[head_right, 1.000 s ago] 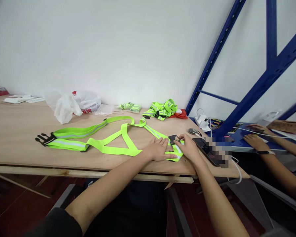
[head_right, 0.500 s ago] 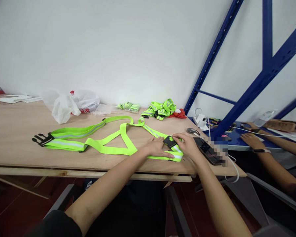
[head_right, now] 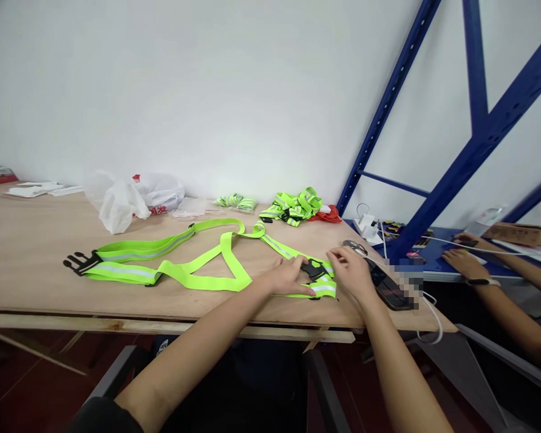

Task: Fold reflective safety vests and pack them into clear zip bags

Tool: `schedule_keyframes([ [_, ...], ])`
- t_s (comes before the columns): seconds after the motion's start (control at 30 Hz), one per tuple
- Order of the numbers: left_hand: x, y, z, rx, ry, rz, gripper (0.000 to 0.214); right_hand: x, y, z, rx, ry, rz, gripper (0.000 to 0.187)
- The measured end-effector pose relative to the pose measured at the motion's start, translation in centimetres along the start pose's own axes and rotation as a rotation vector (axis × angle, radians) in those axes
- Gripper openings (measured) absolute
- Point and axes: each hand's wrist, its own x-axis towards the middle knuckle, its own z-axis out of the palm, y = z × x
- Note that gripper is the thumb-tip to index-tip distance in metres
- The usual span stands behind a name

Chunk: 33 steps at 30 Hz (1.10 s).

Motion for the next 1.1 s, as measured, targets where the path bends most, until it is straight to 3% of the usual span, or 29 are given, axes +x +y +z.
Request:
schedule_keyframes([
  [0.07,0.0,0.1,0.0,0.034,-0.012,0.001,0.084,-1.6,1.4,-0.9,-0.072,0.059,0.105,0.035],
  [0.13,0.1,0.1,0.1,0.072,-0.025,-0.008,0.091,-3.0,2.7,-1.7,-0.144,-0.044,0.145,0.033],
  [0.23,0.2,0.1,0.2,0.116,-0.060,-0.007,0.101,-4.4,3.7,-2.2,-0.142,-0.211,0.101,0.030],
  [0.4,0.2,0.2,0.2,0.137,-0.077,-0.006,0.097,-4.8,2.9,-1.1,-0.078,-0.305,-0.005,0.027],
  [0.57,0.0,0.4,0.1,0.125,-0.055,-0.011,0.084,-4.8,2.3,0.0,-0.072,-0.238,0.036,0.029],
  [0.83,-0.1,0.6,0.0,0.147,-0.072,-0.022,0.081,-4.6,0.2,1.0,0.218,-0.214,0.060,0.047],
  [1.1,-0.1,0.5,0.1,0.177,-0.053,0.024,0.085,-3.1,-1.8,2.3,0.153,-0.201,0.074,0.056],
])
